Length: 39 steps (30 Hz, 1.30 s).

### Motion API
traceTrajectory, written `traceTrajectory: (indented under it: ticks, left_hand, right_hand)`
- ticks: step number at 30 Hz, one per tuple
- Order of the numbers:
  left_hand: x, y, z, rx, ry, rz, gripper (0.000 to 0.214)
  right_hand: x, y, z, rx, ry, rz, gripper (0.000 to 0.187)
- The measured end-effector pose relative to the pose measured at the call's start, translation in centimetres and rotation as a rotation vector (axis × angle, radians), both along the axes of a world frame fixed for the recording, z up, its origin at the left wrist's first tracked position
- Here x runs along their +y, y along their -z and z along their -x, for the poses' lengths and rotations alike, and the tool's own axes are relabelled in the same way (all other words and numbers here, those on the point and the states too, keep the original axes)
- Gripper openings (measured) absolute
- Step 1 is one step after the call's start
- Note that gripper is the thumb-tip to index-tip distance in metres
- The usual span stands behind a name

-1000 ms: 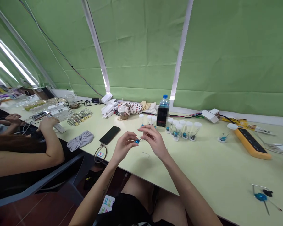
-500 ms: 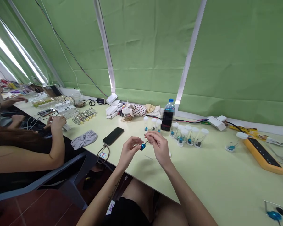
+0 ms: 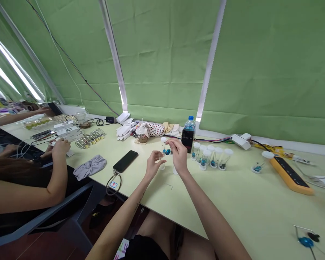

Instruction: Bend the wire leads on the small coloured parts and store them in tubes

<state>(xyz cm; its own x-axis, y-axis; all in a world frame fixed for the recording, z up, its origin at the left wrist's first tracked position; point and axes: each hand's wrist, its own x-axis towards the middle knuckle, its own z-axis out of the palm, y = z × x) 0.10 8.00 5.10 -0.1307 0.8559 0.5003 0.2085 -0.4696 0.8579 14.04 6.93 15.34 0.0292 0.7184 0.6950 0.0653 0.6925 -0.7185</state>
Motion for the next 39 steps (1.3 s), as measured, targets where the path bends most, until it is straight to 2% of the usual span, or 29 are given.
traceTrajectory:
  ticks: [3,7,12,16,21,28,33,39]
  left_hand:
    - [-1.0,1.0,0.1,0.037,0.004,-0.112,0.037]
    - [-1.3,2.0,0.3,0.104,-0.019,-0.159,0.036]
    - [-1.1,2.1,0.5,0.062,-0.071,-0.165,0.040]
    - [-1.3,1.8,0.5,0.043,-0.080,-0.163,0.042]
    - [-1.2,2.0,0.5,0.061,-0.086,-0.173,0.050]
    - [-1.2,2.2,0.5,0.092,-0.104,-0.213,0.054]
    - [-1.2,2.4,0.6,0.124,-0.091,-0.244,0.056]
    - [-1.1,2.4,0.5,0.098,-0.088,-0.194,0.063]
  right_hand:
    - [0.4,0.9,0.7,0.043,-0.012,0.021,0.029]
    - [0.7,2.6,1.5,0.070,-0.049,0.065,0.029]
    - [1.6,3.9,1.7,0.008,-0.051,0.065,0.032]
    - [2.3,3.9,1.4,-0.114,-0.137,0.021,0.033]
    - [1.9,3.4,0.9,-0.313,-0.192,-0.083,0.029]
    - [1.1,2.8,1.0,-0.489,-0.101,-0.083,0.027]
    - [1.0,2.6,1.4,-0.507,-0.054,-0.063,0.029]
    - [1.4,3.2,1.6,-0.555,-0.101,-0.087,0.029]
